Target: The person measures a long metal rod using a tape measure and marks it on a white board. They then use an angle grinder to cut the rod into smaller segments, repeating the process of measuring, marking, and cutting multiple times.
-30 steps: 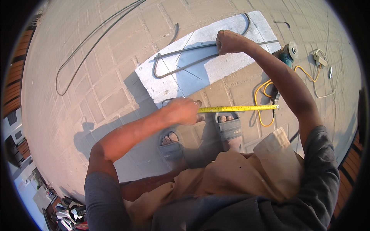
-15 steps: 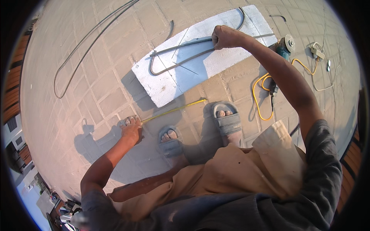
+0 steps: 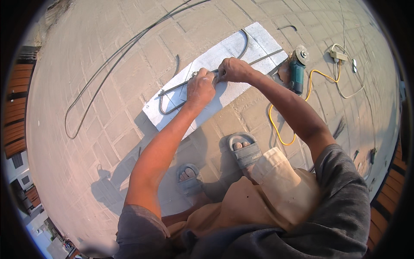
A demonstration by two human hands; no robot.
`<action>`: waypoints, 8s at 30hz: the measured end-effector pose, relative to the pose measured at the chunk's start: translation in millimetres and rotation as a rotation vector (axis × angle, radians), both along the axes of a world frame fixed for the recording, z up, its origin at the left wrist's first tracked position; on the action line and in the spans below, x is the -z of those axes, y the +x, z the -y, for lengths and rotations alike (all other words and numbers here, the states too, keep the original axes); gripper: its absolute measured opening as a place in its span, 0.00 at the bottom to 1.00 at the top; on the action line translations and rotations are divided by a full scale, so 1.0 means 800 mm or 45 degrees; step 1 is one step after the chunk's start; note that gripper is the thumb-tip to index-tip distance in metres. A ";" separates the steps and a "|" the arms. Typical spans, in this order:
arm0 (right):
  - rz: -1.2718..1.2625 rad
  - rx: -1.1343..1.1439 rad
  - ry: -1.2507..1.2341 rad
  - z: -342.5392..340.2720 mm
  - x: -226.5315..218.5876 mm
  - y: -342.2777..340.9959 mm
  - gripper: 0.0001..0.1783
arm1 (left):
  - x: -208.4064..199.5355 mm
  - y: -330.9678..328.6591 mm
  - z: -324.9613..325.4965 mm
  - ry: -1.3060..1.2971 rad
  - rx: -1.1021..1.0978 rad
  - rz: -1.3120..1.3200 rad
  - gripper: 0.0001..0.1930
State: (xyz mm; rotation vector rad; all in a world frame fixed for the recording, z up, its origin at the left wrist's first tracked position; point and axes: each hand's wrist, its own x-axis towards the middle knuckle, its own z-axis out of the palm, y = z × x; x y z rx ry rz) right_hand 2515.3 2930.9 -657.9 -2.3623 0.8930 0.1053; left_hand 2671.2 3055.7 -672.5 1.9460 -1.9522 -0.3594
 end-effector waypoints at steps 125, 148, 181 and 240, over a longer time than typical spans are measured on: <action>-0.042 0.544 -0.201 -0.106 -0.026 -0.154 0.21 | 0.041 -0.031 -0.033 -0.223 -0.336 -0.117 0.09; 0.241 1.702 0.329 0.025 0.080 -0.326 0.26 | 0.043 -0.050 -0.007 -0.414 -0.418 0.039 0.09; 0.872 0.614 2.229 -0.194 -0.047 -0.134 0.24 | -0.061 -0.075 -0.082 -0.051 -0.617 -2.575 0.23; 0.439 0.633 0.928 -0.122 0.007 -0.068 0.33 | 0.045 0.017 -0.076 -0.379 -0.314 0.019 0.04</action>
